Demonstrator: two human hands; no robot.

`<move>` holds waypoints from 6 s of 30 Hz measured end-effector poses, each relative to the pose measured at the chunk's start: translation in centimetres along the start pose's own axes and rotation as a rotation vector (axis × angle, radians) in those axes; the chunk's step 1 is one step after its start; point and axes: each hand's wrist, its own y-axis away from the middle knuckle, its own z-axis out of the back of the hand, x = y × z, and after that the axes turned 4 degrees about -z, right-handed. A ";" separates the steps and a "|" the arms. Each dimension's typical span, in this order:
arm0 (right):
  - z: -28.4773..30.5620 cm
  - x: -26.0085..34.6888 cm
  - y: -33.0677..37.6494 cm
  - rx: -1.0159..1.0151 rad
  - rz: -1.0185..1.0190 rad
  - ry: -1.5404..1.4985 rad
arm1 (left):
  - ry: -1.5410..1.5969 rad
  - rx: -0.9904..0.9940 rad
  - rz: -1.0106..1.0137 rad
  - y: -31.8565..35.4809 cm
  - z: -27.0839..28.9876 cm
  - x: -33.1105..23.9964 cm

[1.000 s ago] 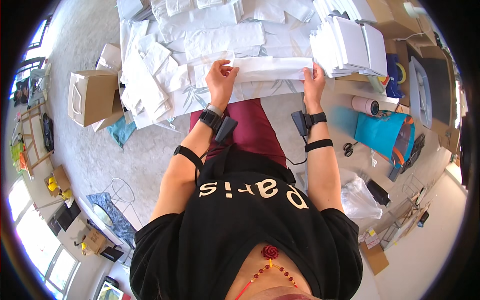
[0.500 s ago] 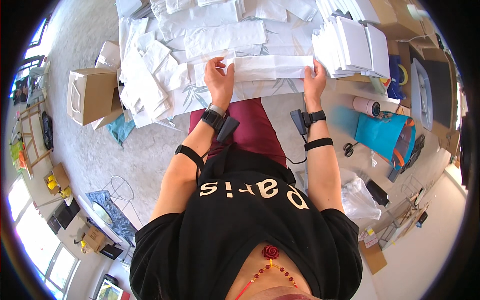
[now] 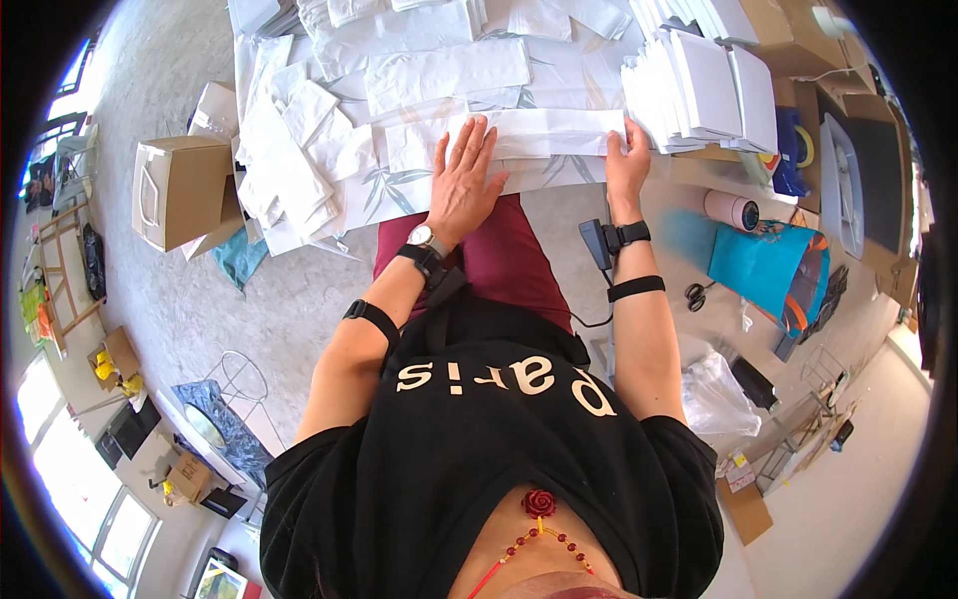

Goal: The person folds white paper sheets into smaller rectangles and stacks them on a table.

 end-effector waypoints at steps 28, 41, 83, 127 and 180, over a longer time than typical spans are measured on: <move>-1.0 10.0 6.2 0.026 0.595 0.489 | -0.178 -0.343 0.473 3.2 3.4 4.8; -9.0 9.8 6.9 0.536 0.563 0.224 | -0.067 -0.390 0.602 3.8 2.7 7.3; -2.0 10.2 4.8 0.709 0.042 0.066 | 1.147 -0.014 0.679 -5.1 4.0 -1.7; -4.0 6.6 5.4 0.335 -0.009 0.051 | -0.127 0.122 -0.034 0.3 -0.8 1.0; -8.5 7.8 6.4 0.368 0.319 0.140 | 0.175 -0.152 0.069 -14.5 -2.1 7.3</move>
